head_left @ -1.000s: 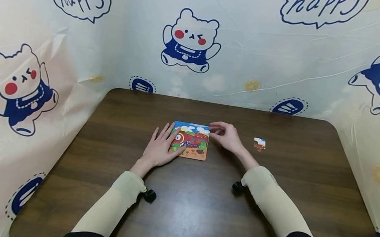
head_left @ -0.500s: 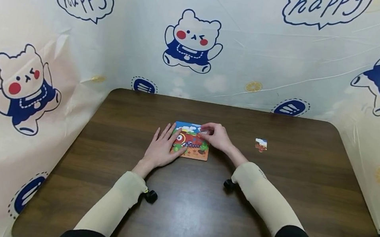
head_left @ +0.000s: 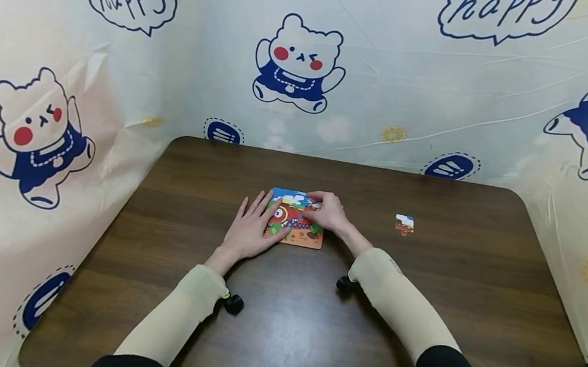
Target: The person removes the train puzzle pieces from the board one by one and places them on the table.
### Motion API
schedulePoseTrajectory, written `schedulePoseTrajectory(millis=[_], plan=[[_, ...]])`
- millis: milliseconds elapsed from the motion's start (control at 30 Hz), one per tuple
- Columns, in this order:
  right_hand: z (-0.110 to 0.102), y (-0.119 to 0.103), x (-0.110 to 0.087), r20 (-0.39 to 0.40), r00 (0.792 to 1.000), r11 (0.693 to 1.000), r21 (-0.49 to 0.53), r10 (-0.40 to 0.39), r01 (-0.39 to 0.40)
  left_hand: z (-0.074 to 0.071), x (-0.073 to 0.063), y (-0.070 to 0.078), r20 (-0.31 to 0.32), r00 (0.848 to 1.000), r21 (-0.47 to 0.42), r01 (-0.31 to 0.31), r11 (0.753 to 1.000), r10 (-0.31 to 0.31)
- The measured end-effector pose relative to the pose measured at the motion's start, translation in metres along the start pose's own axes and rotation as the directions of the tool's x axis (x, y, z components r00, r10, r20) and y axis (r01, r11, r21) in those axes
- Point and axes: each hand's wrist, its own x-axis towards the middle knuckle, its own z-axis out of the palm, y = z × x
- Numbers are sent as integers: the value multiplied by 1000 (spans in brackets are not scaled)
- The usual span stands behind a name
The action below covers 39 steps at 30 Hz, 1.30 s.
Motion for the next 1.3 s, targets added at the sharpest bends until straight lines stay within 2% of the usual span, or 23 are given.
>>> schedulePoseTrajectory(millis=[133,367,533,867,1067,1300], plan=[[5,-1,1,-48,999,1000,-18,-11,10,-2,-1,1,-1,1000,1,2,1000,-2],[16,2,0,-120,991,993,-112,-61,47,-2,-2,2,3,1000,-7,2,1000,-2],[19,5,-3,-143,986,992,-101,-86,71,-1,-1,1,-1,1000,2,2,1000,-2],[21,15,-2,-160,977,989,-65,-142,133,0,-1,0,-1,1000,2,-2,1000,2],[21,18,-3,-137,973,981,-77,-186,177,3,-1,-1,-1,1000,35,9,999,-9],[16,16,-5,-118,979,986,-44,-167,163,0,-1,0,1,1000,19,7,1000,-7]])
